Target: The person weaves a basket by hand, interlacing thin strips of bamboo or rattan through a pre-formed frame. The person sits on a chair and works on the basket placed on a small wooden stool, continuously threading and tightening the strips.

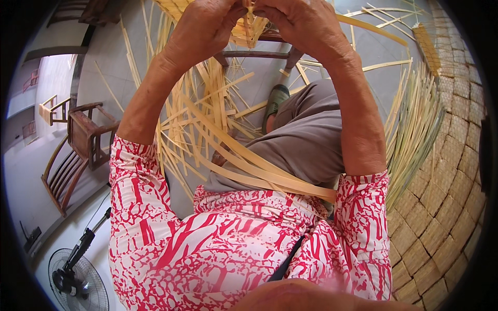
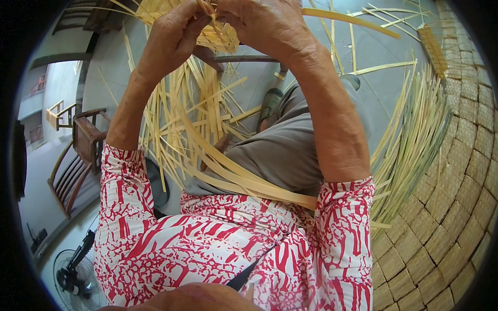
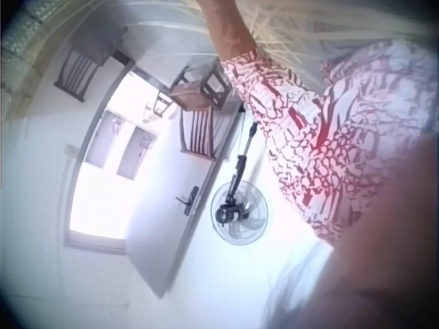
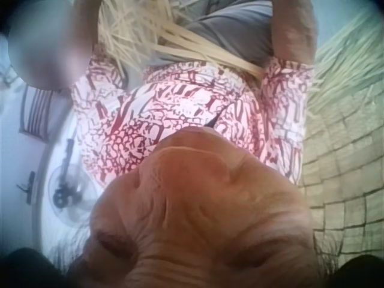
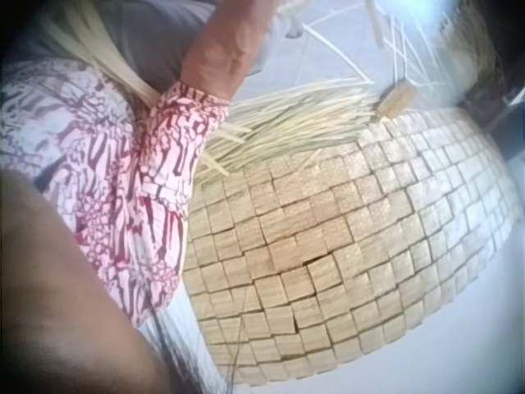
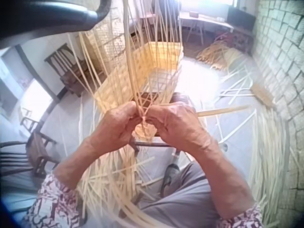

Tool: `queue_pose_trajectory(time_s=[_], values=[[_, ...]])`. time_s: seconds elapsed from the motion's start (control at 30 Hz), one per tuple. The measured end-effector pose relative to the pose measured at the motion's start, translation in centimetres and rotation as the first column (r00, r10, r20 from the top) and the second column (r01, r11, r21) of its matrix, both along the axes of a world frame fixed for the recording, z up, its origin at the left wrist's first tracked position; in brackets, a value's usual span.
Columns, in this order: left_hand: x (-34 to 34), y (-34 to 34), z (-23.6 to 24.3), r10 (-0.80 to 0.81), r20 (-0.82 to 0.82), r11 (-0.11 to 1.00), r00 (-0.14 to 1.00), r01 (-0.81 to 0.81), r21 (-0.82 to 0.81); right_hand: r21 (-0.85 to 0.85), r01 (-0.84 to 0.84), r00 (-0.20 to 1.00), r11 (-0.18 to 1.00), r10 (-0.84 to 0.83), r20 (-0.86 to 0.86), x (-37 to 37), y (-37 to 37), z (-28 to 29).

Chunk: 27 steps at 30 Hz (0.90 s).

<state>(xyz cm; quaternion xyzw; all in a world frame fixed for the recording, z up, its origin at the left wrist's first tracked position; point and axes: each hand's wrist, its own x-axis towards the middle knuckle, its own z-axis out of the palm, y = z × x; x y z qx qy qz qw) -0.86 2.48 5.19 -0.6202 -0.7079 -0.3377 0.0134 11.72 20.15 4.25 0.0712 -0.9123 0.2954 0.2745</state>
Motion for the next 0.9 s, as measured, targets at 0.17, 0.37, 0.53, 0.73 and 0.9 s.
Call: queue_pose_trajectory(time_s=[0.17,0.37,0.53,0.73,0.9], values=[[-1.9,-2.5,-0.6,-0.154,-0.177,0.988,0.972,0.148,-0.049,0.025,0.007,0.997,1.0,-0.009,0.079,0.1,-0.3,-0.1],[-2.5,-4.3,-0.8,-0.222,-0.123,0.971,0.967,0.208,-0.113,0.117,-0.035,0.995,0.993,0.024,0.097,-0.6,-0.8,-0.5],[-1.3,-4.7,-1.4,-0.23,0.119,0.973,0.966,0.229,0.025,0.091,-0.19,0.982,0.978,0.189,0.016,-1.4,-0.4,-0.4],[-2.9,-4.3,-1.3,-0.324,0.184,0.942,0.928,0.333,-0.025,0.121,-0.245,0.967,0.962,0.232,0.107,-1.6,-0.3,1.4],[-1.5,-4.2,-0.5,-0.231,0.333,0.97,0.914,0.242,0.007,0.172,-0.28,0.96,0.944,0.277,0.043,-3.4,0.1,-0.1]])
